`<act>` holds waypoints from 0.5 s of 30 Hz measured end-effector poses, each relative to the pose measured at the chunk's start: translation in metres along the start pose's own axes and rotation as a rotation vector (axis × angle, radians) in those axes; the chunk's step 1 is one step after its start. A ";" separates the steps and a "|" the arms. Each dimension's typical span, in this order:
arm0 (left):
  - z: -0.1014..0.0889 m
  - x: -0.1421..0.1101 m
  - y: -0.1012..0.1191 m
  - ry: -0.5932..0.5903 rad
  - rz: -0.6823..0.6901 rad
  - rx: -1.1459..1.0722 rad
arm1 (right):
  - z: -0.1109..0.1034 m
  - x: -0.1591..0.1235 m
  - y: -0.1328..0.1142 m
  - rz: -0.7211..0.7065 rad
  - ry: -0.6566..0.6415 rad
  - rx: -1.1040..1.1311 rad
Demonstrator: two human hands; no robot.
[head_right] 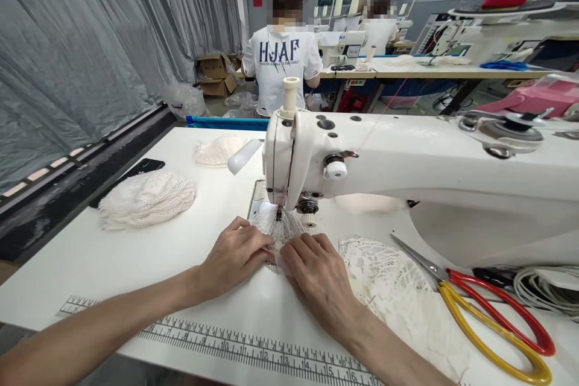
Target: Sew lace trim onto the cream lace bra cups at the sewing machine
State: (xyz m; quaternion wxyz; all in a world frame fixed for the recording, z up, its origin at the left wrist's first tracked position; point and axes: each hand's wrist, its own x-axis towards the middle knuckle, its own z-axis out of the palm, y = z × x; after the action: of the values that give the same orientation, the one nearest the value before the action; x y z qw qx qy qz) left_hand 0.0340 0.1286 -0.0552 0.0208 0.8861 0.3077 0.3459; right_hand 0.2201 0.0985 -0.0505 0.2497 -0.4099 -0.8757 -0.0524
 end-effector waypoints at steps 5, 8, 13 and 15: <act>-0.003 -0.006 0.003 -0.149 0.039 0.073 | -0.001 -0.005 -0.003 0.016 -0.030 0.020; -0.005 -0.010 0.004 -0.189 0.041 0.062 | -0.004 -0.008 -0.003 0.027 -0.047 0.036; -0.008 -0.012 0.004 -0.163 0.086 0.062 | -0.006 -0.012 -0.002 0.001 -0.068 0.166; -0.010 -0.011 0.004 -0.146 0.099 0.059 | -0.006 -0.015 -0.003 0.002 -0.063 0.197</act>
State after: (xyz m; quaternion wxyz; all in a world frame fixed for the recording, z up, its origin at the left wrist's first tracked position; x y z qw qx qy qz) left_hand 0.0239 0.1170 -0.0535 -0.0002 0.9233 0.2713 0.2718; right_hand 0.2282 0.0847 -0.0521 0.2614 -0.3857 -0.8836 0.0471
